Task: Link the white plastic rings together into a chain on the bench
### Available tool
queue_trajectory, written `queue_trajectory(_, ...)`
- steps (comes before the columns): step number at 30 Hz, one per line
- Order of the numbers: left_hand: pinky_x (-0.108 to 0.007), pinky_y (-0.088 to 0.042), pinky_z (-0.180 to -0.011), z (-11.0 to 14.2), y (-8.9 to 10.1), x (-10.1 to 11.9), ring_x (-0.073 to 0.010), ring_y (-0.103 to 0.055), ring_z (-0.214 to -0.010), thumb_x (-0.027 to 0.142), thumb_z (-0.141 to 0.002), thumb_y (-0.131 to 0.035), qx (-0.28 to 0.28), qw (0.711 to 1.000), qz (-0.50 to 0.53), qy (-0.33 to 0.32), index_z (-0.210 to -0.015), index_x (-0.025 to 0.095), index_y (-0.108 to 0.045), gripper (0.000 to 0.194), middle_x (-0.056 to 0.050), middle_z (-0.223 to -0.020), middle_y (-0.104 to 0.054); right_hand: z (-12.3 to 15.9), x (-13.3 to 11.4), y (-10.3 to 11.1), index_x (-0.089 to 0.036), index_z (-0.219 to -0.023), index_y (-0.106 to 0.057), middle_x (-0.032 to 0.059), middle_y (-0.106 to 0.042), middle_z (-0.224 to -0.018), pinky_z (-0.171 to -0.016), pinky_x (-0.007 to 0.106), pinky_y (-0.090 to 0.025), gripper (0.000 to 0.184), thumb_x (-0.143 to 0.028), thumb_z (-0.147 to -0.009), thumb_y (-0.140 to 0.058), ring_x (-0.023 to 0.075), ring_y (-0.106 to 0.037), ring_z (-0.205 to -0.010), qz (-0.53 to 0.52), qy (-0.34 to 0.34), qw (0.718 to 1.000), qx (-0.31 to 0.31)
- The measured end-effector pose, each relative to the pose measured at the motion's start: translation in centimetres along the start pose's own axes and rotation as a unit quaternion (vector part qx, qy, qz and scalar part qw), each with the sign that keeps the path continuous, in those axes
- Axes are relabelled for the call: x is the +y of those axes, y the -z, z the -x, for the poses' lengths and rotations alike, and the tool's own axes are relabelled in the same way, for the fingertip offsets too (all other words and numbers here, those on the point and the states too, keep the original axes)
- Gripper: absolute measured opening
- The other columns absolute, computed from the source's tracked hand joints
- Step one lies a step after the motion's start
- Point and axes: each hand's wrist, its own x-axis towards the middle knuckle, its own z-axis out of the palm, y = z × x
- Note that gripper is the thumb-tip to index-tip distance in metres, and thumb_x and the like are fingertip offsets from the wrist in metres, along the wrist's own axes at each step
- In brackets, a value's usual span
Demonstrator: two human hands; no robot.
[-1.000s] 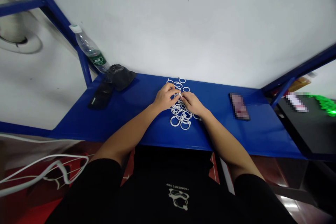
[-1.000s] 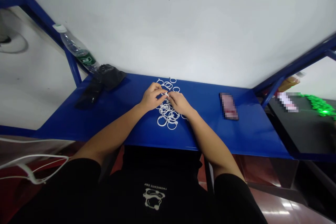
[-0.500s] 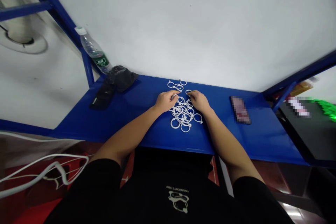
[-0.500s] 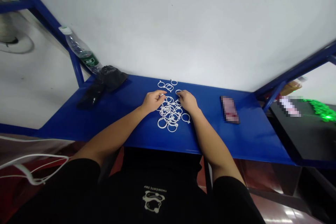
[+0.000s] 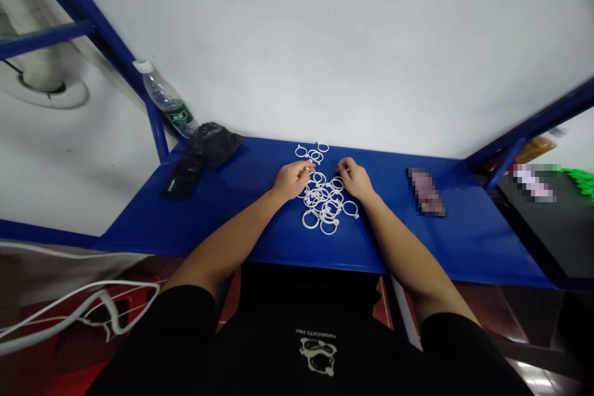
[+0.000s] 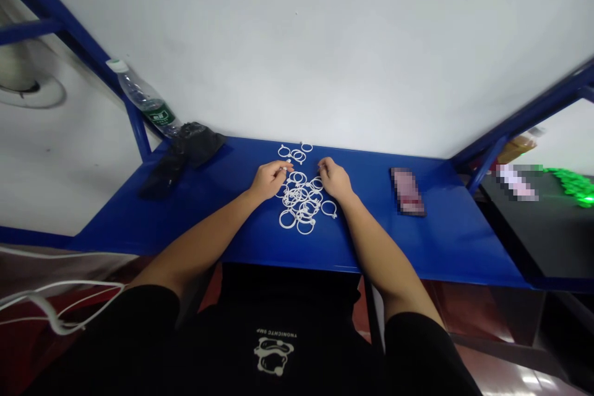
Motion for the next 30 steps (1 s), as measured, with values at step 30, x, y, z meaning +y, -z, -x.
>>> queue_trajectory(30,-0.024,-0.051,-0.061,0.03,-0.01,0.20,-0.0101,-0.062,-0.054,0.005,-0.085,-0.058,-0.080,0.996,-0.014,0.026,-0.127,0.021,-0.071,0.047,-0.003,-0.099,-0.084,0.30,-0.22,-0.32,-0.021,-0.098,-0.080,0.0048,-0.081,-0.090,-0.078,0.033,-0.053,0.029,-0.023,-0.086,-0.053,0.0233,-0.072,-0.082,-0.023,0.034,0.999,0.003)
